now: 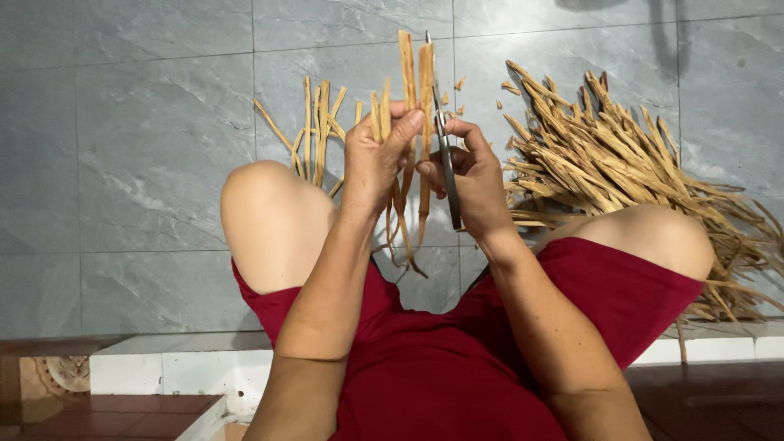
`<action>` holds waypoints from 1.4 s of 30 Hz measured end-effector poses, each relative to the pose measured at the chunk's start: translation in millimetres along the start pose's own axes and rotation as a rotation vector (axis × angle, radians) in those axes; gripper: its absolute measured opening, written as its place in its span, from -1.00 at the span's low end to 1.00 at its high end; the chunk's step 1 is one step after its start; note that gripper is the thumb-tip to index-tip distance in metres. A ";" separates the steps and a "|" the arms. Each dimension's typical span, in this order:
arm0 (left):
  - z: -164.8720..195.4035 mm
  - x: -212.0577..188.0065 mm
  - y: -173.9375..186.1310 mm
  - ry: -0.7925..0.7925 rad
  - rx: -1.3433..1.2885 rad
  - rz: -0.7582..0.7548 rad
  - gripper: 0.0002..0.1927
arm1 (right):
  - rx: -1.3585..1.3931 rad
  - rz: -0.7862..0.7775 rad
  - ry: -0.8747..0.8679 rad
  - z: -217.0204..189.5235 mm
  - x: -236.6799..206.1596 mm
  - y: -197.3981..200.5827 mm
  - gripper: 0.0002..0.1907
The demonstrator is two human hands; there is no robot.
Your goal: The person sits on the floor and uses scissors to trim and split dried plant strips into thin strands. They gather the strands into a bundle, tie them together with a strip, and place the finished broom on a nearby table.
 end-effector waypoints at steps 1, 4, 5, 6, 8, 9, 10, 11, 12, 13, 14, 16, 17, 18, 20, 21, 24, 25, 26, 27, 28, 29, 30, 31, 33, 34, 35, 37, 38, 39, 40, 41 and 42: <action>1.1 0.8 1.1 -0.010 -0.021 0.006 -0.80 | 0.011 -0.006 -0.008 2.6 -1.0 -0.1 -0.45; 1.8 2.5 3.5 -0.033 -0.033 0.019 -0.79 | -0.017 -0.008 -0.003 8.3 -1.8 0.8 -0.44; 0.9 2.3 3.7 -0.035 -0.029 0.022 -0.79 | -0.069 0.002 0.014 8.7 -2.0 2.5 -0.44; -0.8 2.1 3.9 -0.029 -0.033 0.020 -0.79 | -0.120 0.013 0.030 8.8 -1.8 4.2 -0.43; -3.3 2.4 4.0 -0.021 -0.041 0.016 -0.79 | -0.148 -0.011 0.146 1.5 -0.8 3.9 -0.42; -3.7 2.7 4.5 -0.026 -0.040 0.020 -0.80 | -0.161 -0.025 0.203 -2.7 -0.4 3.4 -0.41; -4.0 2.7 5.0 -0.029 -0.038 0.025 -0.80 | -0.138 -0.020 0.199 -2.8 0.5 5.4 -0.40; -4.2 2.9 5.6 -0.032 -0.035 0.030 -0.80 | -0.114 -0.015 0.195 -3.3 1.4 7.2 -0.40; -4.4 2.9 5.6 -0.032 -0.038 0.025 -0.80 | -0.090 -0.008 0.192 -4.1 1.9 8.8 -0.39; -4.7 2.9 5.5 -0.032 -0.041 0.020 -0.81 | -0.106 -0.010 0.200 -5.8 1.9 9.1 -0.37; -5.0 2.6 5.4 -0.031 -0.045 0.016 -0.82 | -0.123 -0.014 0.206 -7.4 1.5 9.0 -0.36; -5.9 2.3 5.3 -0.029 -0.064 0.012 -0.82 | -0.152 -0.026 0.221 -10.4 0.3 7.5 -0.34; -6.2 2.0 4.9 -0.030 -0.073 0.010 -0.82 | -0.165 -0.034 0.229 -11.8 -0.4 6.1 -0.33; -6.3 1.9 4.6 -0.035 -0.054 0.004 -0.82 | -0.178 -0.043 0.234 -12.5 -0.8 4.4 -0.32; -6.4 1.5 3.0 -0.048 -0.017 -0.011 -0.82 | -0.190 -0.047 0.227 -12.4 -0.4 2.0 -0.31; -8.5 1.4 2.3 -0.031 -0.029 -0.014 -0.82 | -0.197 -0.050 0.225 -12.2 0.2 0.9 -0.30; -12.8 1.3 -2.2 0.004 -0.092 -0.041 -0.82 | -0.221 -0.040 0.244 -14.0 2.3 -1.1 -0.33; -13.0 1.2 -4.5 0.003 -0.133 -0.061 -0.83 | -0.230 -0.027 0.245 -14.4 2.7 -0.6 -0.34; -13.0 1.1 -6.5 0.001 -0.174 -0.081 -0.83 | -0.238 -0.014 0.245 -15.1 2.9 -0.1 -0.36; -13.7 1.0 -6.4 0.005 -0.151 -0.077 -0.83 | -0.247 -0.001 0.246 -16.1 2.7 0.5 -0.38; -14.7 0.9 -5.9 0.009 -0.129 -0.072 -0.83 | -0.271 0.001 0.251 -17.2 2.2 0.0 -0.39; -15.3 0.9 -5.4 0.013 -0.106 -0.067 -0.82 | -0.296 0.003 0.256 -18.8 1.5 -0.5 -0.41; -16.2 1.0 -4.6 0.015 -0.106 -0.065 -0.82 | -0.320 0.006 0.259 -19.8 0.7 -1.3 -0.42; -17.0 1.2 -3.8 0.017 -0.106 -0.064 -0.82 | -0.302 0.014 0.230 -18.5 0.3 -1.0 -0.43; -19.4 2.2 -2.5 0.024 -0.097 -0.061 -0.82 | -0.269 0.031 0.172 -16.0 -0.1 -0.3 -0.44; -20.9 2.8 -2.0 0.030 -0.088 -0.059 -0.82 | -0.241 0.046 0.156 -15.8 0.1 0.7 -0.45; -22.5 3.3 -0.5 0.036 -0.078 -0.054 -0.82 | -0.212 0.058 0.139 -15.0 0.6 1.5 -0.46; -21.0 4.1 -2.0 -0.007 -0.094 -0.075 -0.82 | -0.185 0.088 0.137 -15.8 1.8 4.3 -0.50; -19.9 4.3 -2.5 -0.028 -0.102 -0.086 -0.82 | -0.187 0.105 0.151 -17.2 2.6 6.2 -0.54; -22.3 4.6 -1.3 -0.003 -0.083 -0.076 -0.82 | -0.189 0.121 0.165 -18.2 3.1 8.3 -0.57; -24.4 4.8 -0.1 0.022 -0.065 -0.065 -0.82 | -0.135 0.100 0.199 -20.0 3.5 7.6 -0.55; -26.1 4.6 1.1 0.047 -0.047 -0.054 -0.82 | -0.082 0.079 0.234 -21.4 3.6 7.0 -0.53; -25.2 4.6 -0.2 0.044 -0.057 -0.067 -0.82 | -0.028 0.057 0.268 -22.8 3.6 6.5 -0.51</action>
Point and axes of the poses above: each hand's wrist, its own x-axis towards the middle knuckle, its own y-axis out of the back of the hand, z = x × y, the point moved 8 cm from there along x, towards the middle knuckle, and after that the axes turned 10 degrees about x, right-handed, at the moved point
